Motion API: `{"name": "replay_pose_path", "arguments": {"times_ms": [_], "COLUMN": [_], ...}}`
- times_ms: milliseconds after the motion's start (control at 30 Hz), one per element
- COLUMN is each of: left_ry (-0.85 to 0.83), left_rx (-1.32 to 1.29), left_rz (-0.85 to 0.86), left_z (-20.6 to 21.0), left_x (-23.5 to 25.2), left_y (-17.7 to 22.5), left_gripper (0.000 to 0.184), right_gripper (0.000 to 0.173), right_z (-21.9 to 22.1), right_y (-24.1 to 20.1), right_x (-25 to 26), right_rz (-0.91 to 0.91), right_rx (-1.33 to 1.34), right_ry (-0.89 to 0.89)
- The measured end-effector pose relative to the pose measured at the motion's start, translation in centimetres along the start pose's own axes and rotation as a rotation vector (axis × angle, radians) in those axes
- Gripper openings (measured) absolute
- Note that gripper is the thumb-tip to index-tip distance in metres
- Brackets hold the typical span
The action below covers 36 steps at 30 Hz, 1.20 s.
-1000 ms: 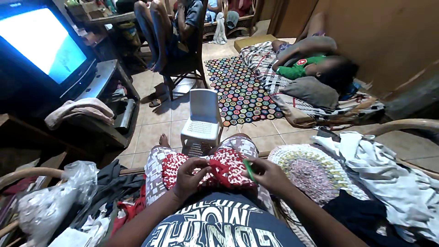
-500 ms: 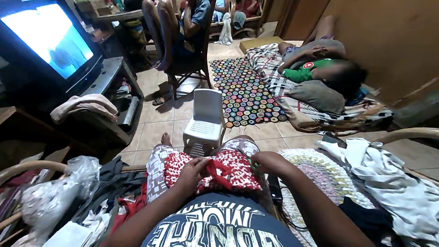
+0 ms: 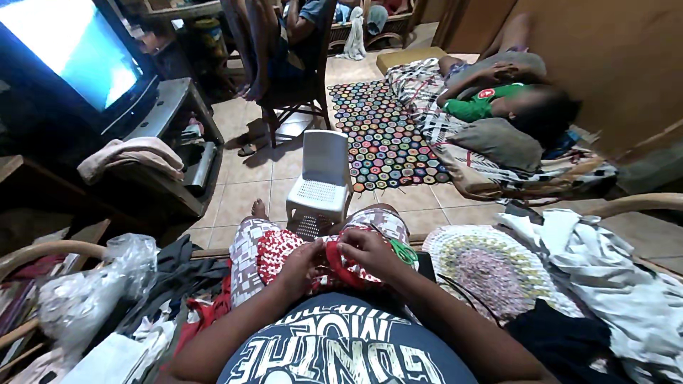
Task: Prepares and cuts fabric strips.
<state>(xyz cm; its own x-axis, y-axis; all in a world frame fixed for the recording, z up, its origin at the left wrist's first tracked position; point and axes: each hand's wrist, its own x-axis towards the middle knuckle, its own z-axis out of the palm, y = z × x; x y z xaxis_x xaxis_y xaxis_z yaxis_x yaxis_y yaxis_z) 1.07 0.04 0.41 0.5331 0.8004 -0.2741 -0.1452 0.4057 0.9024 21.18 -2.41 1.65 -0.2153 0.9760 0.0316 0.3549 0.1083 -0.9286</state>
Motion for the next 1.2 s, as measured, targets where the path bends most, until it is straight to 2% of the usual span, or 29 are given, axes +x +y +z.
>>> {"name": "replay_pose_path", "arguments": {"times_ms": [100, 200, 400, 533, 800, 967, 1067, 1200], "left_ry": [-0.049, -0.005, 0.048, 0.053, -0.063, -0.038, -0.006, -0.002], "left_rx": [0.080, 0.118, 0.074, -0.030, -0.226, -0.019, 0.151, 0.169], "left_rz": [0.044, 0.071, 0.078, -0.009, -0.044, -0.021, 0.065, 0.165], "left_z": [-0.5, -0.2, 0.0, 0.2, 0.1, 0.3, 0.3, -0.1], "left_x": [0.1, 0.0, -0.1, -0.1, 0.1, -0.1, -0.2, -0.1], "left_y": [-0.4, -0.2, -0.2, -0.1, -0.6, -0.2, -0.2, -0.7], "left_gripper": [0.023, 0.019, 0.016, 0.014, 0.016, 0.016, 0.015, 0.011], "right_gripper": [0.018, 0.016, 0.014, 0.010, 0.011, 0.008, 0.011, 0.011], "right_z": [0.1, 0.2, 0.5, 0.7, 1.4, 1.9, 2.0, 2.3], "right_y": [-0.1, -0.2, 0.2, 0.1, -0.2, 0.4, 0.8, 0.9], "right_x": [-0.2, -0.3, -0.5, -0.6, -0.6, -0.8, -1.0, -1.1], "right_rz": [0.056, 0.073, 0.035, 0.071, 0.143, 0.073, 0.017, -0.019], "right_rx": [0.066, 0.119, 0.190, 0.277, 0.504, 0.351, 0.264, 0.251], "right_ry": [-0.003, 0.007, 0.032, 0.037, 0.047, 0.095, 0.108, 0.130]}}
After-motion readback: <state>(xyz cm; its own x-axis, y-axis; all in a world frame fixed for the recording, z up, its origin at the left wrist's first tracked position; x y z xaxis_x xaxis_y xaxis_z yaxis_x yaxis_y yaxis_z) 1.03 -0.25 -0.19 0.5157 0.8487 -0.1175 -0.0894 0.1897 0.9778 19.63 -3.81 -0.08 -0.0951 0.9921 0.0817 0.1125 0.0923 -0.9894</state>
